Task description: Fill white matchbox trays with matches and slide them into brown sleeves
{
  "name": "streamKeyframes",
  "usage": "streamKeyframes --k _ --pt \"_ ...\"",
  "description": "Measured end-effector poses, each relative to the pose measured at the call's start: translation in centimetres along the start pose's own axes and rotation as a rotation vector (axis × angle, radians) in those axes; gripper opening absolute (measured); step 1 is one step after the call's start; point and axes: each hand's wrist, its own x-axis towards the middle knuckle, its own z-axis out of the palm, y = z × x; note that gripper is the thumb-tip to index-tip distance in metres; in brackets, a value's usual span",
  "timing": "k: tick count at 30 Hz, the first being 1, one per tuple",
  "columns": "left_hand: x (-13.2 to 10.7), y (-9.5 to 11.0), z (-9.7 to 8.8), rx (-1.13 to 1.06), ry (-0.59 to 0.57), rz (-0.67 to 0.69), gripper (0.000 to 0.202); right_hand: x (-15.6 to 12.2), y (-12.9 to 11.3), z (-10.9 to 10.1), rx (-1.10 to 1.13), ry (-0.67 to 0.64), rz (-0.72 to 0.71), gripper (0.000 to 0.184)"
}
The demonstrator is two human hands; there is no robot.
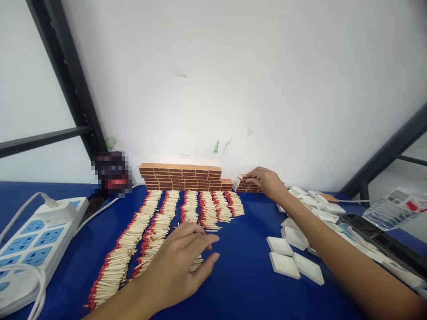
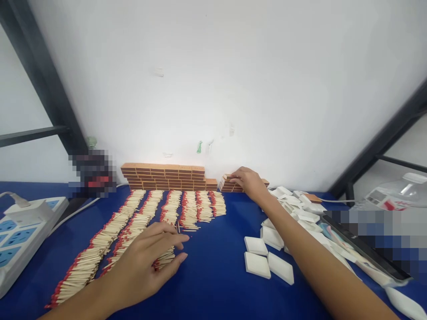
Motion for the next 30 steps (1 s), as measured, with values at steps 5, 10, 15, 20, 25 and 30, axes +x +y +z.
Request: streamKeyframes --k 5,10,15,20,25,30 --pt "0.0 0.2 0.0 0.033 0.004 0.039 0.027 0.0 -0.7 -0.3 -0.076 -0.024 -0.03 0.028" --pt "0.0 0.1 0.1 0.04 0.015 0.043 0.024 1.1 -3.6 -0.1 -0.197 -0.062 -0.096 0.027" --pt "-0.1 -0.1 0.2 0.045 0.003 0.042 0.017 2.8 -6.6 1.4 -0.298 -0.16 -0.181 0.014" --pt "0.1 -0.1 0.0 0.052 0.019 0.043 0.017 3.7 -6.8 1.8 -0.353 -0.197 -0.186 0.009" --pt "0.1 -0.1 0.0 0.059 0.024 0.07 0.016 3.7 -6.8 0.8 -0.347 -0.179 -0.198 0.019" --pt "0.2 -0.4 0.0 0.071 0.028 0.058 0.015 2.4 -6.9 -1.6 -0.319 -0.13 -0.164 0.027"
